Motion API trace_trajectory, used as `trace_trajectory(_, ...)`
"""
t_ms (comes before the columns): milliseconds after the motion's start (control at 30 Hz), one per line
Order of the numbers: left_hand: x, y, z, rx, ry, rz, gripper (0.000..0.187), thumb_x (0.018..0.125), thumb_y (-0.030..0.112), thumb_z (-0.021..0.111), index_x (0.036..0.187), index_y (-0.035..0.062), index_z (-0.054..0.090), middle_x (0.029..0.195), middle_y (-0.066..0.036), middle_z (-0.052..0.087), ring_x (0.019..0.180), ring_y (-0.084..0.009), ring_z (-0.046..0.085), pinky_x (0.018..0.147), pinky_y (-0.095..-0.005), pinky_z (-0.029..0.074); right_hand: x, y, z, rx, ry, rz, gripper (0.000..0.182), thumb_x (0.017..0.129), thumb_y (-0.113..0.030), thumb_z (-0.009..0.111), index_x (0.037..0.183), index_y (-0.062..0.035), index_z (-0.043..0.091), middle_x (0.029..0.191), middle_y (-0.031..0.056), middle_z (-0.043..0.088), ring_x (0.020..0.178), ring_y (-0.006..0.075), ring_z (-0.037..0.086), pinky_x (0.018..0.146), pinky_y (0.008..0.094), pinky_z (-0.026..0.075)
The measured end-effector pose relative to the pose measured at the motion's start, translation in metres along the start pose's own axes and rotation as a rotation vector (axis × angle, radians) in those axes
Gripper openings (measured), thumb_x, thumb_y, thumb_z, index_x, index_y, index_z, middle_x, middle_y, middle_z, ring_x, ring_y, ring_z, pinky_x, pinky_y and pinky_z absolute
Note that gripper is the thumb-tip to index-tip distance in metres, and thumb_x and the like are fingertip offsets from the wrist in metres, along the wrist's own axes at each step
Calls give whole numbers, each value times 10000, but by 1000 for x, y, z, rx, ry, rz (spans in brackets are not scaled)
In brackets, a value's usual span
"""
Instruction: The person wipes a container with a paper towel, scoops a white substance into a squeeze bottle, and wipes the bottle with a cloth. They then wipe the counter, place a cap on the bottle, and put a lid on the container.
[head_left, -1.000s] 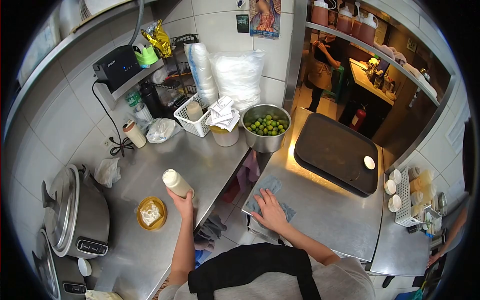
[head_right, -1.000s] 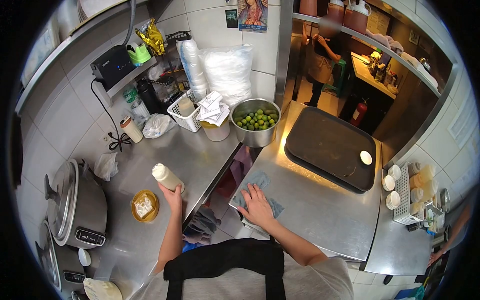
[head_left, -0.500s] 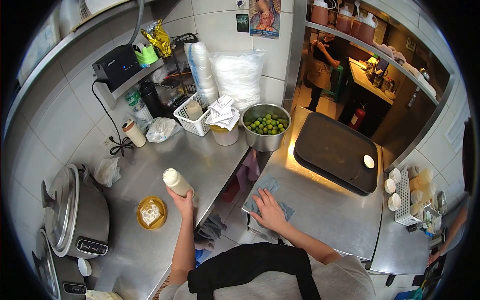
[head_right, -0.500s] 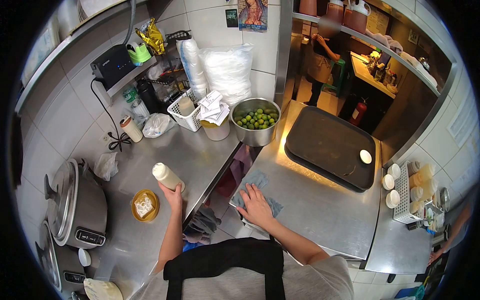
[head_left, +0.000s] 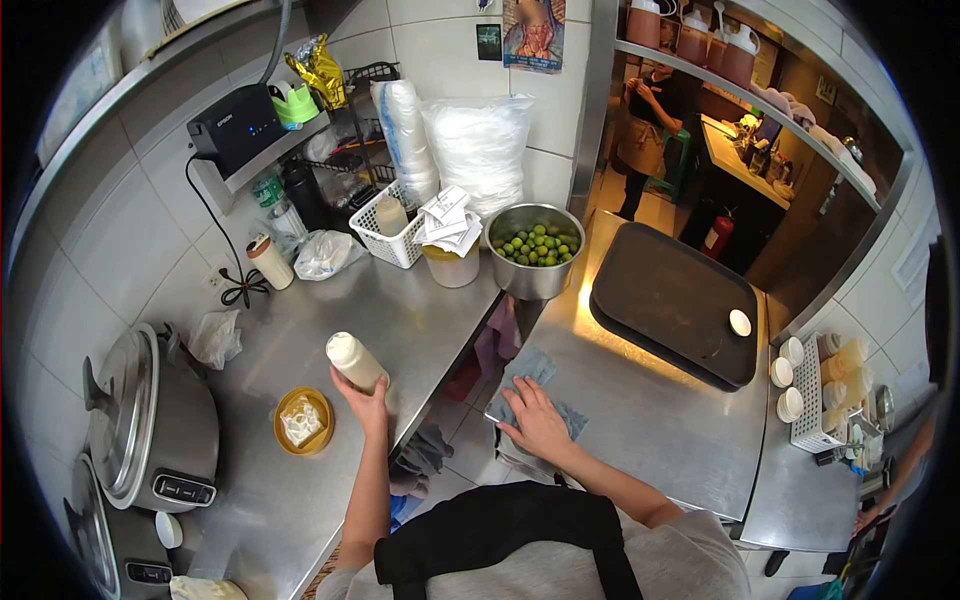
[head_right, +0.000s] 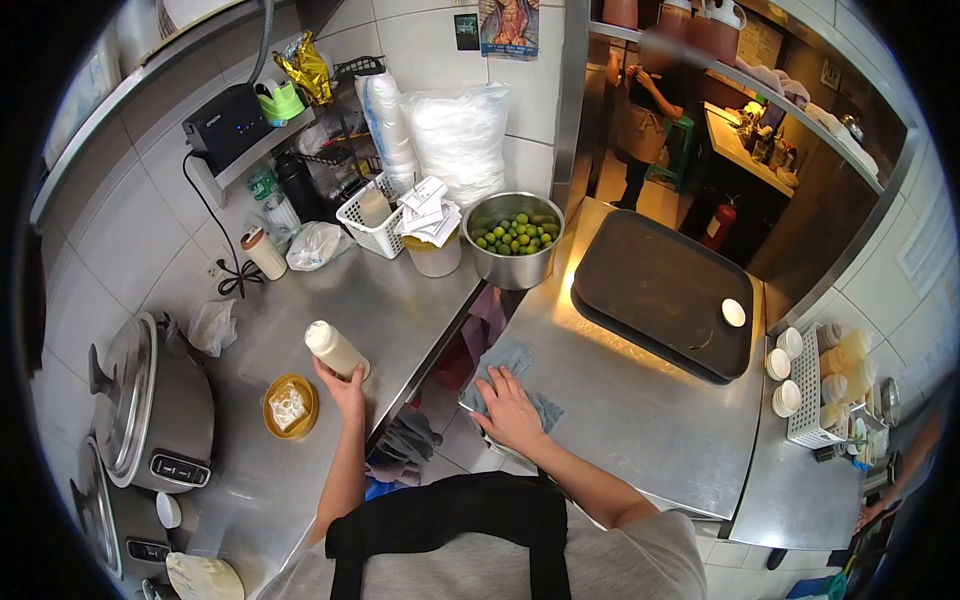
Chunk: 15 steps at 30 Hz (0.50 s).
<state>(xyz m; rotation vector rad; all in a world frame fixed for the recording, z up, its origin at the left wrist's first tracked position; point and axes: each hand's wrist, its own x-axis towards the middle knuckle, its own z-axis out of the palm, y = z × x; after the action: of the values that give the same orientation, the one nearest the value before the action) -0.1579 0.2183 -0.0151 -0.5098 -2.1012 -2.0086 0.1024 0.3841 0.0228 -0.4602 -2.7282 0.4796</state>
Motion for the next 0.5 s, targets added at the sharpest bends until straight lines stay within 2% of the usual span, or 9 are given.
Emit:
trace_trajectory(67, -15, 7, -4, -90, -20, -8, 926, 704, 52, 671, 1424, 76, 90, 1381, -193, 301, 1250, -328, 355, 1045, -421, 273, 0, 1, 0, 17, 0, -29, 529, 800, -323, 621, 1209, -25, 465, 1320, 204, 392, 1241, 360, 348, 1021, 435, 308)
trace_trajectory(133, -39, 16, -12, -204, 31, -194, 882, 771, 78, 631, 1432, 99, 48, 1388, -188, 291, 1242, -325, 363, 1044, -434, 268, 3, -2, -7, 69, -30, -36, 499, 797, -312, 627, 1178, -24, 482, 1267, 198, 438, 1193, 344, 393, 989, 429, 333)
trace_trajectory(200, -66, 21, -18, -265, 41, -250, 825, 805, 121, 597, 1434, 101, 63, 1392, -189, 295, 1252, -308, 356, 1040, -413, 275, 7, 0, -7, 126, -68, -49, 469, 794, -301, 634, 1147, -23, 499, 1215, 193, 485, 1146, 328, 439, 956, 423, 358)
trace_trajectory(267, -84, 28, -17, -322, 55, -307, 772, 838, 164, 562, 1436, 104, 78, 1395, -191, 299, 1262, -291, 349, 1035, -391, 282, 12, 6, 4, 322, 15, -14, 402, 823, -278, 619, 1113, -20, 511, 1087, 139, 562, 1050, 250, 512, 899, 379, 391)
trace_trajectory(300, -93, 34, -17, -337, -83, -321, 722, 850, 184, 550, 1429, 106, 124, 1380, -173, 332, 1238, -272, 379, 1017, -375, 300, 18, -1, 0, 329, 6, -21, 402, 823, -278, 619, 1113, -20, 511, 1087, 139, 562, 1050, 250, 512, 899, 379, 391)
trace_trajectory(367, -99, 49, -11, -419, -334, -463, 587, 878, 251, 525, 1386, 99, 273, 1303, -118, 448, 1145, -204, 461, 959, -332, 344, 34, -17, -4, 1237, 41, 467, 362, 854, -255, 596, 1111, -16, 510, 979, 82, 589, 995, 187, 528, 892, 336, 397)
trace_trajectory(400, -95, 65, -4, -469, -495, -578, 543, 892, 304, 498, 1362, 96, 323, 1257, -104, 493, 1116, -181, 482, 934, -315, 364, 39, -18, 9, 1456, 108, 398, 370, 891, -284, 562, 1163, -42, 495, 1093, 59, 541, 1055, 127, 478, 893, 289, 394)
trace_trajectory(433, -93, 82, 7, -512, -572, -654, 523, 892, 331, 505, 1326, 69, 376, 1194, -87, 543, 1086, -175, 497, 906, -335, 386, 40, -34, 9, 1461, 91, 404, 370, 891, -284, 562, 1163, -42, 495, 1093, 59, 541, 1055, 127, 478, 893, 289, 394)
trace_trajectory(500, -97, 84, 29, -635, -589, -686, 524, 901, 368, 488, 1323, 77, 381, 1184, -68, 548, 1114, -185, 485, 945, -342, 376, 45, -69, -4, 1341, 210, 86, 440, 860, -304, 584, 1209, -58, 474, 1212, 97, 480, 1120, 208, 462, 945, 335, 368)
